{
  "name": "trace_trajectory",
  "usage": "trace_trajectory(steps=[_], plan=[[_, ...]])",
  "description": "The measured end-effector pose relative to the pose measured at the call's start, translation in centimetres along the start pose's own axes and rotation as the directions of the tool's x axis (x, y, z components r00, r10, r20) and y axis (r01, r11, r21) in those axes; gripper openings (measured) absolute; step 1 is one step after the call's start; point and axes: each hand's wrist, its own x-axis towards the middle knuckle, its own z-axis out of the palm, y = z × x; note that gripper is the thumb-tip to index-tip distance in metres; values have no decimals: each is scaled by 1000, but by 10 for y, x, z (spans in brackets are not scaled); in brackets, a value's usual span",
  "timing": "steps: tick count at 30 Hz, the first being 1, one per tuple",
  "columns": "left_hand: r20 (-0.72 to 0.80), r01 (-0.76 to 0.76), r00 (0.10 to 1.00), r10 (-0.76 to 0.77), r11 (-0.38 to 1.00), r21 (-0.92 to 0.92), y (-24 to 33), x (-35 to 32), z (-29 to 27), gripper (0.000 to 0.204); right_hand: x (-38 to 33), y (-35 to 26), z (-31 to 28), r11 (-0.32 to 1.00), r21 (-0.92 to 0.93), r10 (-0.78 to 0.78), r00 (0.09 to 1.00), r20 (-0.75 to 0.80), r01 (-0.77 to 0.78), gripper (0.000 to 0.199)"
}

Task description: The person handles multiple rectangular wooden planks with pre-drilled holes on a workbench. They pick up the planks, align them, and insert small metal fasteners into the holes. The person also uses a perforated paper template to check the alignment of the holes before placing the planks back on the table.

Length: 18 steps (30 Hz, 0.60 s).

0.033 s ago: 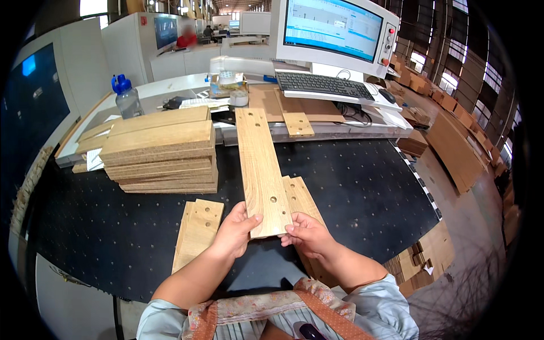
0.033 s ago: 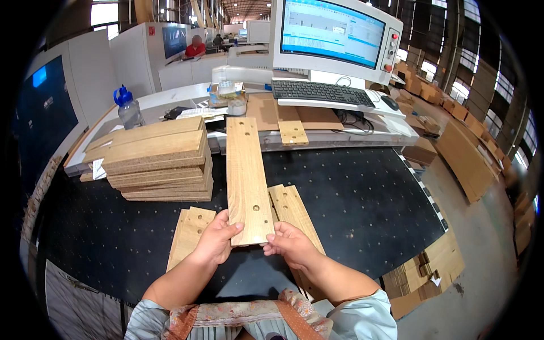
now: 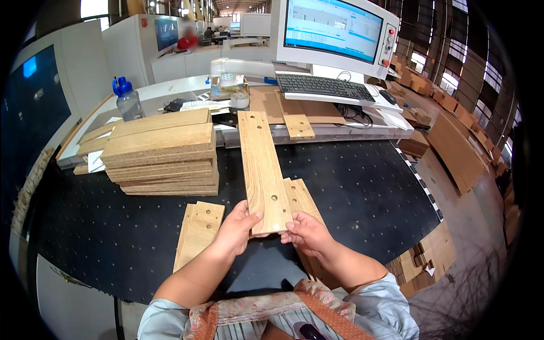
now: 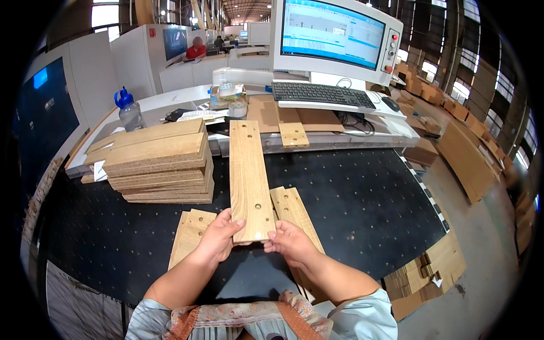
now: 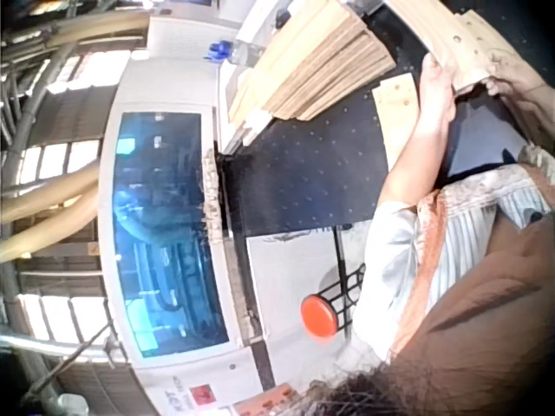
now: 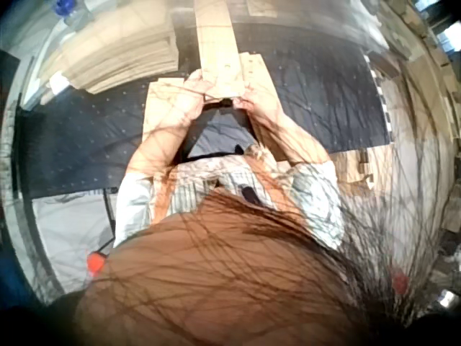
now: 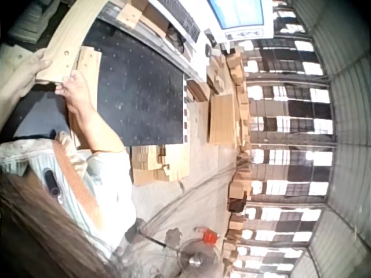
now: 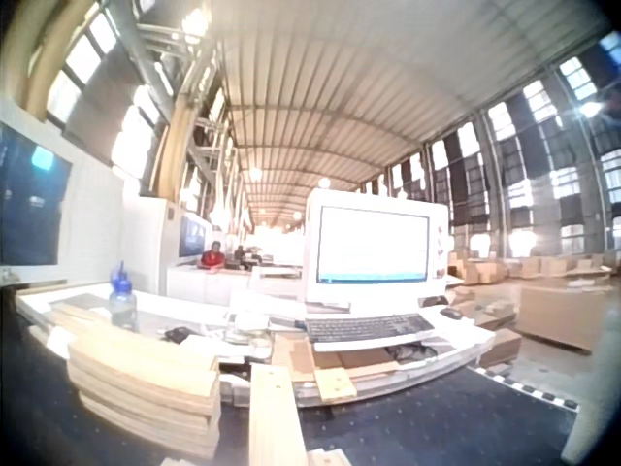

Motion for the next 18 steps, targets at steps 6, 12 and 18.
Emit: trace_trajectory(steps=[6,12,18], plan=[[-121,-39,989,82,947,320,20,-5,-47,52,116,-22,-46,993,-58,-114,979,-168,106,7],[-370,-16,916,152,938,347,7,-107,-145,48,239,-58,-94,957,-228,-246,920,-304,180,9],[-611,150,722,326,788,597,3,-214,-157,49,273,-43,-88,902,125,-296,804,-516,412,14]])
